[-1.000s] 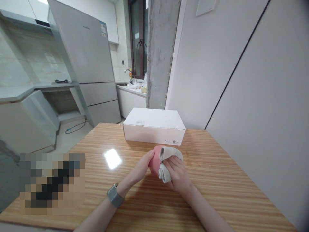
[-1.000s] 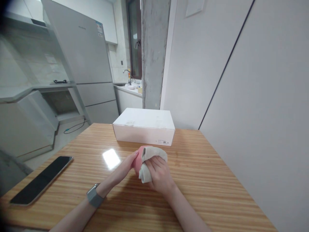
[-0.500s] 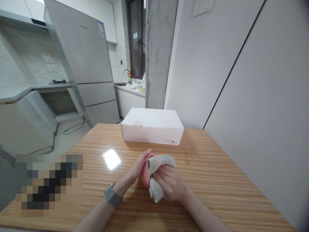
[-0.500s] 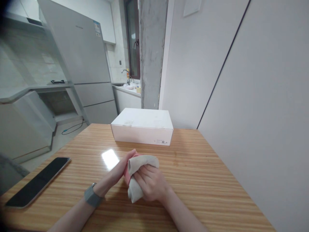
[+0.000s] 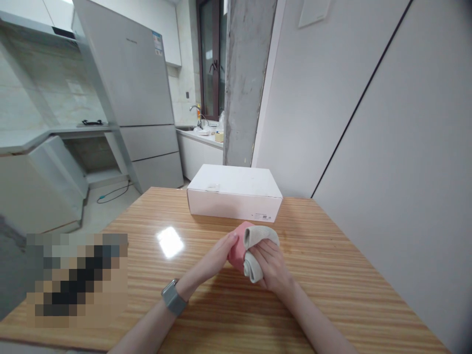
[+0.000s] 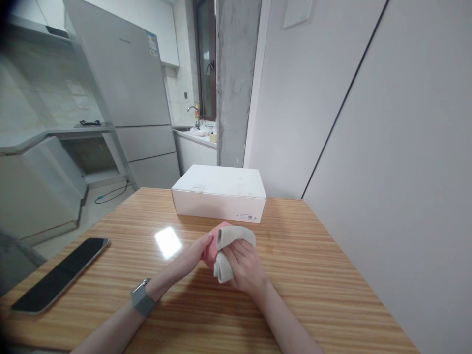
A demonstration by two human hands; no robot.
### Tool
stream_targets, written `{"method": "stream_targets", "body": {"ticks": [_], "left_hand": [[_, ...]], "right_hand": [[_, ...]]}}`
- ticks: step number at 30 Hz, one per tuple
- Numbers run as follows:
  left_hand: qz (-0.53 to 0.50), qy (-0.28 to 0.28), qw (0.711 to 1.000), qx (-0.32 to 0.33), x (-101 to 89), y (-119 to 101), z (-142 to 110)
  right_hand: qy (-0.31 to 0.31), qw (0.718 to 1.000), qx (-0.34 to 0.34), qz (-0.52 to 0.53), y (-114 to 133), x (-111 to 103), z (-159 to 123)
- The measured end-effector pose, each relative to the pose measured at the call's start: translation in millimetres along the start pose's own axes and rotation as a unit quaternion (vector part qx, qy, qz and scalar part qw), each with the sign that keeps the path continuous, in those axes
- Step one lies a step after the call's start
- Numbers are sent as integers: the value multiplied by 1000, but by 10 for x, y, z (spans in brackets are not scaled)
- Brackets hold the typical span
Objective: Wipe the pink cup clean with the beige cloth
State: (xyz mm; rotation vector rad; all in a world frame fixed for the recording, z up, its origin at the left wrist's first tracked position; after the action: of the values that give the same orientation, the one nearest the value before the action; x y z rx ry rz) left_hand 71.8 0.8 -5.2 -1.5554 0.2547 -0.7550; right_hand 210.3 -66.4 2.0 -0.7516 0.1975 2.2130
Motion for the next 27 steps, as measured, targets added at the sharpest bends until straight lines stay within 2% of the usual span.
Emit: {"method": "stream_targets", "body": {"ticks": [5, 7, 10, 13, 15, 17, 22, 27], "left_hand": [[-54, 83, 994, -43, 99, 70, -55], [-91, 103, 990, -41, 117, 98, -36], [-129, 65, 989, -37, 107, 123, 19], [-150, 10, 988, -37, 84, 101, 48], [-113, -3, 992, -52, 64, 74, 43], [-51, -14, 997, -59, 23, 42, 33], [15, -34, 999, -28, -73, -12, 28], [50, -29, 998, 12, -19, -42, 11]], "right_hand": [[-58, 987, 138, 61, -76, 8, -59], [-83, 981, 159, 70, -96, 9, -80], [-78, 989, 115, 48, -79, -4, -74], [-44, 999, 11, 19, 41, -17, -17], [-21, 998, -63, 17, 159, -11, 35], [-12, 994, -109, 19, 254, 2, 79], [-5, 994, -106, 20, 220, 35, 86], [6, 998, -62, 5, 43, -1, 27]]}}
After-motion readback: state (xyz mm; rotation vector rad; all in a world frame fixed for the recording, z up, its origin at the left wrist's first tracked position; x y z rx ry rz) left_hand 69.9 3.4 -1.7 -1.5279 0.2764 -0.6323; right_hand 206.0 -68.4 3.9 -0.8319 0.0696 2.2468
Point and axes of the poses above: each hand's wrist, its own z-axis towards the middle knuckle, its own x-axis out of the palm, y = z × x, the point moved 3 cm from there along z, towards the middle knuckle, and after that the axes turned 2 degrees about -y, right-handed, at the moved point
